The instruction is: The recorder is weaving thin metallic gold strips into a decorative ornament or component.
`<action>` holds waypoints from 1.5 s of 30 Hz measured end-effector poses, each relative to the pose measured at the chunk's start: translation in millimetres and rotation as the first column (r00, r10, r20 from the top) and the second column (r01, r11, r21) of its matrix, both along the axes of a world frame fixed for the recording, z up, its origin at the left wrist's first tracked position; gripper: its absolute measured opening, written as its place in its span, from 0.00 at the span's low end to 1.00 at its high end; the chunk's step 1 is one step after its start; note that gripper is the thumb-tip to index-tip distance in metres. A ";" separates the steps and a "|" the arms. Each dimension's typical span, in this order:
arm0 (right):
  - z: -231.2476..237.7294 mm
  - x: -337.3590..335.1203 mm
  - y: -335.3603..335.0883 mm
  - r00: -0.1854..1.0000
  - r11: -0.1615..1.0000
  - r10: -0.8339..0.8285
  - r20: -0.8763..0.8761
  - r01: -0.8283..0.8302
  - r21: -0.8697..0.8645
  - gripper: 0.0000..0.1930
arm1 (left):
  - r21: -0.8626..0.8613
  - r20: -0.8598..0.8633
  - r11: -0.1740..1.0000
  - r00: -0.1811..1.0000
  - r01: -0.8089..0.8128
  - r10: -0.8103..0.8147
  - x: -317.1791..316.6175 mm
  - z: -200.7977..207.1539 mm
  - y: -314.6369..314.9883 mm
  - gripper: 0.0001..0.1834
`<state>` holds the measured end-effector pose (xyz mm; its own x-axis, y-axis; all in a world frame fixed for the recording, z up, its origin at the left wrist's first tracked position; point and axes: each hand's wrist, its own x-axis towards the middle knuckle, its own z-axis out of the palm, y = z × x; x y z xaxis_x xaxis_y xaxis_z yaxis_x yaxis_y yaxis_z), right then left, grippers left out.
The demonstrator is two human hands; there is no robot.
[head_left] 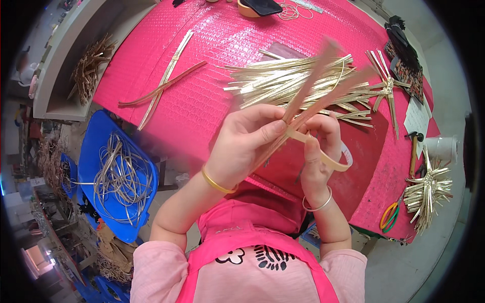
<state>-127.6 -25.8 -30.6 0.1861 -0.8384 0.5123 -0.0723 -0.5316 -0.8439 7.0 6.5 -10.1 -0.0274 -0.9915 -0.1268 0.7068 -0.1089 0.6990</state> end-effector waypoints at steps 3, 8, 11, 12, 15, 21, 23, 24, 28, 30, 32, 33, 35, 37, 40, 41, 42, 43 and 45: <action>-11.7 1.0 -2.7 0.999 0.996 0.022 -0.040 -0.025 -0.086 0.06 | 0.070 -0.171 0.983 0.973 0.171 -0.157 5.0 -5.6 -4.7 0.10; -18.7 6.8 -3.1 0.999 1.000 -0.015 0.049 0.015 0.002 0.05 | 0.083 -0.039 0.982 0.985 0.172 -0.170 4.5 -9.1 -4.4 0.09; -19.2 7.0 -7.9 1.000 0.999 -0.024 0.001 0.024 -0.047 0.06 | -0.075 0.391 0.997 0.919 -0.016 0.044 -0.5 -6.1 -7.1 0.07; -18.7 7.3 -8.1 0.999 0.997 -0.034 -0.010 0.033 -0.071 0.06 | -0.277 0.622 0.960 0.754 -0.041 0.212 -0.9 -6.8 -7.8 0.07; -19.7 11.6 -4.8 0.995 0.997 0.001 0.096 -0.008 0.076 0.06 | -0.092 0.535 0.995 0.842 -0.028 0.074 3.9 -2.9 -2.9 0.07; -18.5 10.0 2.2 0.988 0.983 -0.146 -0.049 0.151 0.105 0.05 | 0.097 0.134 0.995 0.991 0.002 -0.015 -0.5 -1.0 -3.1 0.09; -18.9 10.7 0.2 0.989 0.981 -0.145 -0.032 0.148 0.123 0.04 | 0.098 0.262 0.995 0.965 0.005 -0.030 -0.6 -0.5 -3.3 0.09; -19.7 11.0 -2.7 0.996 0.991 -0.094 -0.006 0.095 0.096 0.04 | 0.096 0.262 0.995 0.965 0.004 -0.029 -0.1 -2.2 -3.2 0.09; -17.4 13.8 -0.4 0.990 0.951 0.026 0.137 -0.067 0.303 0.01 | 0.069 0.325 0.995 0.945 -0.070 0.044 -0.7 -9.0 0.3 0.08; -15.8 14.8 -2.1 0.989 0.947 0.051 0.141 -0.093 0.306 0.01 | 0.056 0.324 0.993 0.943 -0.103 0.080 0.4 -7.9 4.5 0.08; -7.7 12.6 -5.7 0.976 0.993 0.117 -0.182 -0.115 0.023 0.02 | 0.126 0.364 0.991 0.931 -0.054 0.004 10.0 -1.4 10.9 0.07; -7.9 13.3 -6.6 0.950 0.977 0.041 -0.309 -0.102 -0.186 0.03 | 0.193 0.367 0.981 0.928 -0.013 -0.061 16.6 3.8 12.4 0.07; -8.0 4.6 -11.8 0.908 0.955 -0.049 -0.416 -0.080 -0.287 0.03 | 0.308 0.455 0.951 0.876 0.014 -0.160 29.8 22.2 14.1 0.07; -12.3 -21.4 -29.2 0.850 0.908 -0.246 -0.466 0.035 -0.417 0.04 | 0.243 0.779 0.941 0.626 -0.235 -0.045 62.1 53.6 10.5 0.05; -6.2 -64.1 -59.4 0.900 0.904 -0.315 -0.302 0.187 -0.384 0.02 | 0.157 0.842 0.975 0.537 -0.159 -0.048 155.0 44.5 -25.5 0.09; -2.7 -71.7 -63.5 0.904 0.934 -0.313 -0.290 0.238 -0.266 0.02 | 0.145 0.886 0.977 0.460 -0.157 -0.057 180.9 30.4 -41.8 0.17; 2.0 -73.3 -73.2 0.915 0.951 -0.303 -0.265 0.271 -0.152 0.03 | -0.064 0.994 0.985 -0.100 -0.160 0.048 215.2 2.3 -54.9 0.21; 2.6 -70.3 -88.7 0.907 0.938 -0.339 -0.250 0.308 -0.158 0.05 | -0.237 0.766 0.970 -0.625 -0.056 0.151 237.4 -15.9 -64.6 0.26; -7.1 -69.4 -124.0 0.837 0.892 -0.450 -0.312 0.408 -0.193 0.08 | -0.395 0.805 0.911 -0.433 0.118 0.405 176.1 -16.8 -107.8 0.24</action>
